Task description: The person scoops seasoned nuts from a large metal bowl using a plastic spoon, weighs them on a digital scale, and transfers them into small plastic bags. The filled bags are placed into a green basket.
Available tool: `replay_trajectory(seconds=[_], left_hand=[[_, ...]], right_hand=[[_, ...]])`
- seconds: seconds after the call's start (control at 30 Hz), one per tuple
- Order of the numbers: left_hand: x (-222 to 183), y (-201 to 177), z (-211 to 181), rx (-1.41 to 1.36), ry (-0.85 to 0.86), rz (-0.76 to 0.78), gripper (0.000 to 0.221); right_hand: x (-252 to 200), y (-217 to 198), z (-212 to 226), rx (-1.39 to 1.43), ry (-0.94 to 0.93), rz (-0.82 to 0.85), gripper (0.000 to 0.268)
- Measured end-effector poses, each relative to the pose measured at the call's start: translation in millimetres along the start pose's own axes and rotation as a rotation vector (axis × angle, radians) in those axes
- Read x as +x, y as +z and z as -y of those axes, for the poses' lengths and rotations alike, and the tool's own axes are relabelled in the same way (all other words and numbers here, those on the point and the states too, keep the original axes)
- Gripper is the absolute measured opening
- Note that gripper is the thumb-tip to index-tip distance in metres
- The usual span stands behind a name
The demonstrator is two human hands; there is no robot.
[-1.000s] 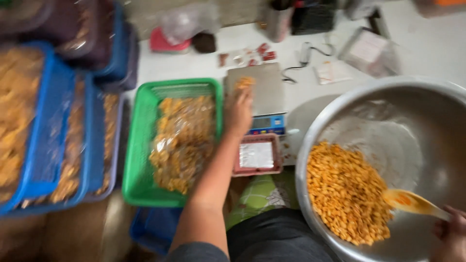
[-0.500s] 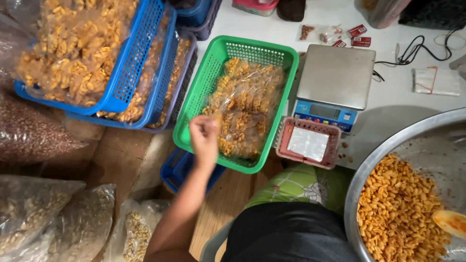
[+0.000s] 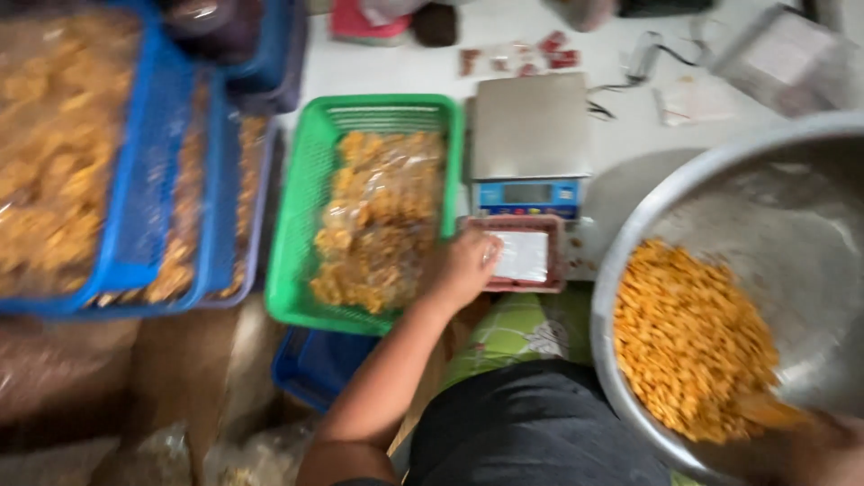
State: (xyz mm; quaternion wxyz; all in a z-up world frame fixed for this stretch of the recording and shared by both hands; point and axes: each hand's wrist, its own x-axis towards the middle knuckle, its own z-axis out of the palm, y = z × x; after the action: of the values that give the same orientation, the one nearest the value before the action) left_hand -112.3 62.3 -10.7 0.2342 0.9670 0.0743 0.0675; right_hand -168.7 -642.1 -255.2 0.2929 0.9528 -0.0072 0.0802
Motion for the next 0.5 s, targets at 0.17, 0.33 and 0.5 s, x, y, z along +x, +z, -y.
replay_trajectory(seconds=[0.17, 0.33, 0.5], left_hand=[[15.9, 91.2, 7.3, 0.314, 0.252, 0.34, 0.043], [13.3, 53.5, -22.5, 0.025, 0.153, 0.285, 0.03], [27.8, 35.6, -35.3, 0.087, 0.197, 0.188, 0.042]], right_hand=[[13.4, -226.0, 71.8, 1.306, 0.741, 0.394, 0.022], [47.0, -322.6, 68.5, 1.581, 0.808, 0.385, 0.032], [72.0, -363.5, 51.0, 1.85, 0.776, 0.199, 0.025]])
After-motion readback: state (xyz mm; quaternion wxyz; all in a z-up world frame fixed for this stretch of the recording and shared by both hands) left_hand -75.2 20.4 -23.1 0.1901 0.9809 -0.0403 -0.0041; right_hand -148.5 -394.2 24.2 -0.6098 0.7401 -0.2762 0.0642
